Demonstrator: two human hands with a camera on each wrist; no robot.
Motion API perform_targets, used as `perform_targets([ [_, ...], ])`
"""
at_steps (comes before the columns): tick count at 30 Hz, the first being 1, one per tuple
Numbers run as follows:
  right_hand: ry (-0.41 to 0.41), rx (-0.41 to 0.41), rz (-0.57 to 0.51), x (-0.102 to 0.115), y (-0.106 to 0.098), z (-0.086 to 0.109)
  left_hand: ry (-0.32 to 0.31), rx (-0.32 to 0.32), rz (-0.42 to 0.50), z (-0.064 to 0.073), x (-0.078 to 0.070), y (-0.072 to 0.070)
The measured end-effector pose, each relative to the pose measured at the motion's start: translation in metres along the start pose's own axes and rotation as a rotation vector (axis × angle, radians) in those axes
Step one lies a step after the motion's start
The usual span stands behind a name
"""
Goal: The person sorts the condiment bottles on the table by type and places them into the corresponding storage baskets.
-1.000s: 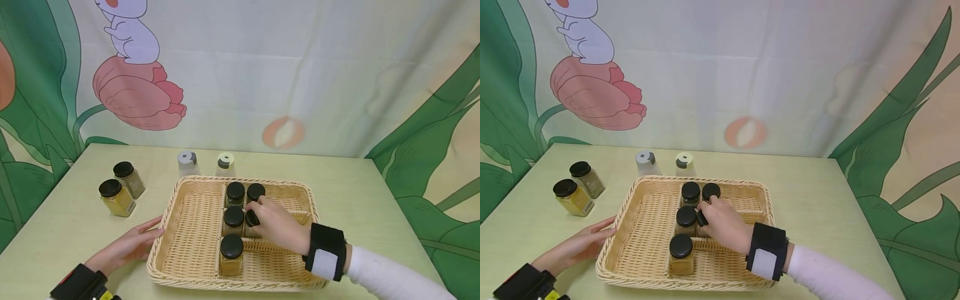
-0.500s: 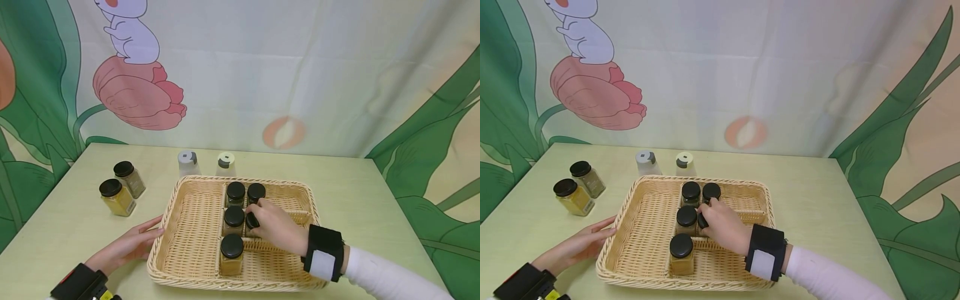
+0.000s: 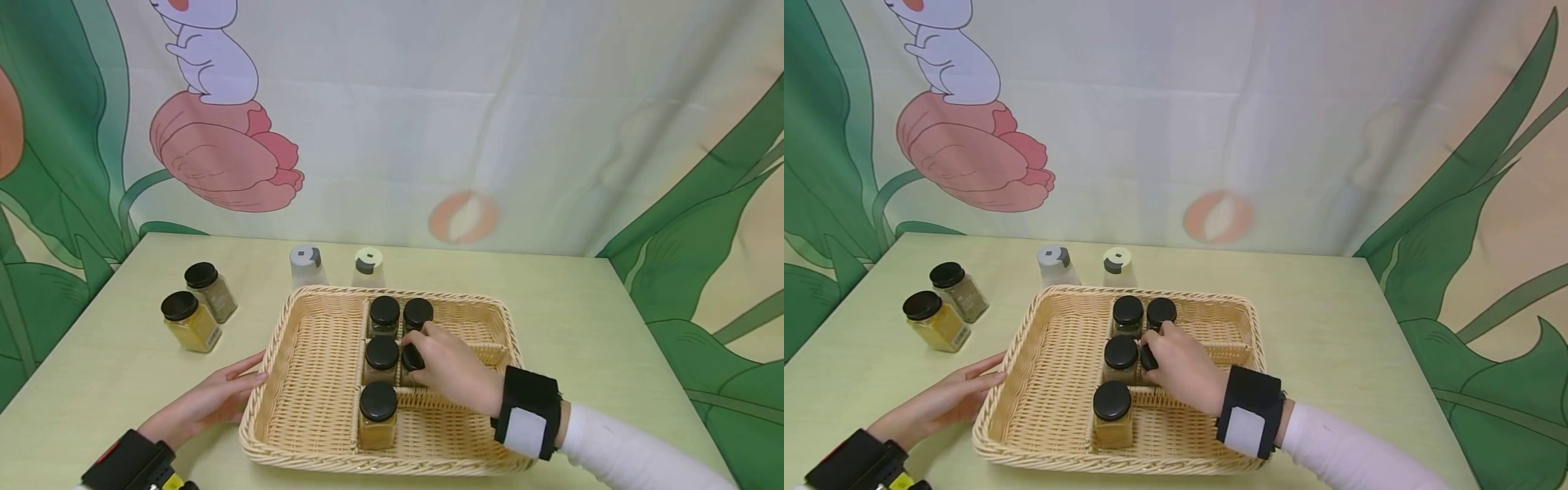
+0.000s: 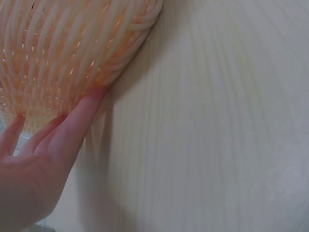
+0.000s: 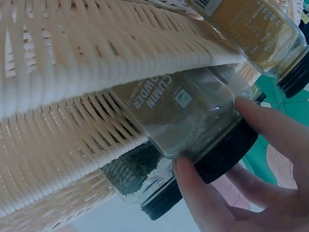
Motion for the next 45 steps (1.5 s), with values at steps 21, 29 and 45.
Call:
perform_targets([
  [21, 0.098, -0.062, -0.304, -0.019, -0.029, 0.015, -0.005, 0.009, -0.014, 0.0, 0.0, -0.001],
  [29, 0.078, -0.142, -0.334, -0.048, -0.046, 0.035, -0.005, 0.004, -0.014, -0.001, 0.0, -0.001],
  [45, 0.305, -0.189, -0.426, -0.118, -0.025, 0.09, -0.017, -0.011, -0.012, -0.001, 0.001, -0.001],
])
Point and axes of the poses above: each hand's wrist, its own z-axis away from the middle knuckle, its own y-axis out of the palm, x = y × z, the point moved 4 cm from there along -z, towards the middle knuckle, and after that the axes turned 5 degrees about x, right-handed, at the moved point
